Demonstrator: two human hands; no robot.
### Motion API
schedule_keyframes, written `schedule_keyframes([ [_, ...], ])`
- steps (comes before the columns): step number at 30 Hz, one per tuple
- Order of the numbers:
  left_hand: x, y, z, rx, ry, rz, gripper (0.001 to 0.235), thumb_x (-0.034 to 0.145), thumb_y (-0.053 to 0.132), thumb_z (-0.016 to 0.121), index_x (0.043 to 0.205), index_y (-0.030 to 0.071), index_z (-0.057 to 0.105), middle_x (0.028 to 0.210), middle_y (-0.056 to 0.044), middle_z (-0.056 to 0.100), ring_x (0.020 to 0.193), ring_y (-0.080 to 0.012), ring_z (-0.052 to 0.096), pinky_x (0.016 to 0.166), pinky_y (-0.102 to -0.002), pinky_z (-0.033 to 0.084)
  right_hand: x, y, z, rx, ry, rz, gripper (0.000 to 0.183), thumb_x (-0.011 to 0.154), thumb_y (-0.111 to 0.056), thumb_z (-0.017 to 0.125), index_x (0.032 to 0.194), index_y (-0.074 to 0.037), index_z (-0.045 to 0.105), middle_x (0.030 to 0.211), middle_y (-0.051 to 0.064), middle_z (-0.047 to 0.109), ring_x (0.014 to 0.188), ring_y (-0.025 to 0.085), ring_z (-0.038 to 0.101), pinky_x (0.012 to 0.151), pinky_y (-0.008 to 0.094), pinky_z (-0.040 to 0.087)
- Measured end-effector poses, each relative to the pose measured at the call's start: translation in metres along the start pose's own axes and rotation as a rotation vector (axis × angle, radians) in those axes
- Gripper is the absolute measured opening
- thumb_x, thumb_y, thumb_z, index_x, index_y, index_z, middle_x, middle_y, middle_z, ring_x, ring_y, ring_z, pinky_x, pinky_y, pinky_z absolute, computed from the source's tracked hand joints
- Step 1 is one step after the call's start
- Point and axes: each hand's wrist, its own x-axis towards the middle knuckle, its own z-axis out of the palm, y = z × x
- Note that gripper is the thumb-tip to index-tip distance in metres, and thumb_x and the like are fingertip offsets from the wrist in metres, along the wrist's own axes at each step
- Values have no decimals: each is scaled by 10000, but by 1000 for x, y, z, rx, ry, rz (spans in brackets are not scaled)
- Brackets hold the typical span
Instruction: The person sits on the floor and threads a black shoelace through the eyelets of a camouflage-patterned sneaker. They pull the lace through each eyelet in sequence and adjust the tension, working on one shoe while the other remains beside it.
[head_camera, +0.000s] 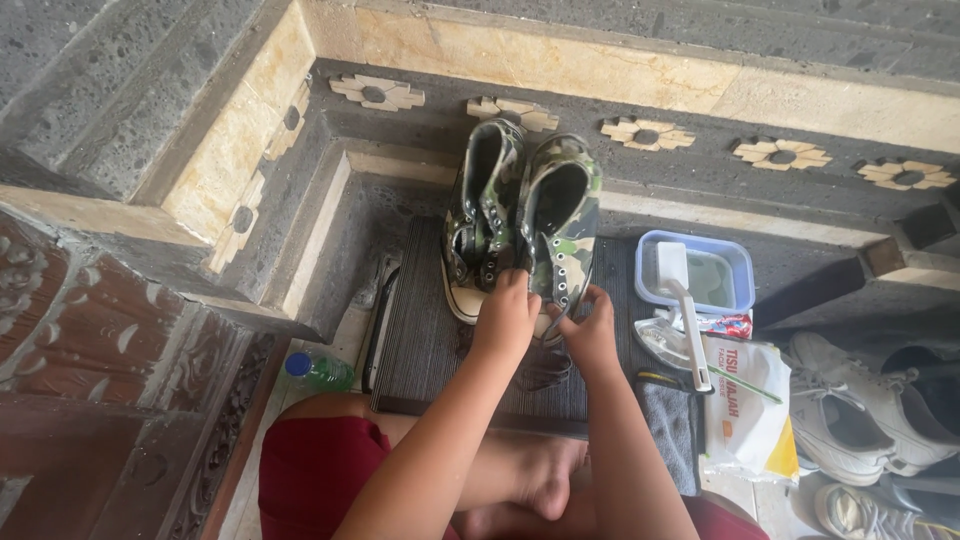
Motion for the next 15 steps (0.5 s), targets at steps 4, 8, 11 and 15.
schedule_keyframes([
  [4,14,9,-10,-17,25,45,183,912,70,525,1070,-15,558,1087,-214,617,707,-401,737,620,-441,648,17,-6,3,28,12,-71,796,889,-189,824,1430,113,324,1376,322,440,1029,496,679,866,558,631],
  [8,30,8,-9,-7,64,90,230,917,43,538,1130,-42,562,1185,-240,595,740,-421,737,648,-464,655,41,2,14,53,32,-81,812,914,-113,785,1464,125,236,1461,348,338,1079,476,669,913,561,622],
  [11,36,-1,11,26,80,96,221,922,57,540,1127,-21,568,1123,-209,610,736,-400,741,633,-438,650,49,7,16,77,34,-54,826,916,-109,783,1480,119,223,1489,362,305,1104,476,659,924,558,619],
  [15,40,-2,22,56,102,85,151,933,100,552,1058,17,571,947,-147,628,695,-356,742,584,-390,637,54,9,15,104,-6,-16,797,935,-138,757,1494,106,244,1495,352,316,1131,451,656,934,523,621],
])
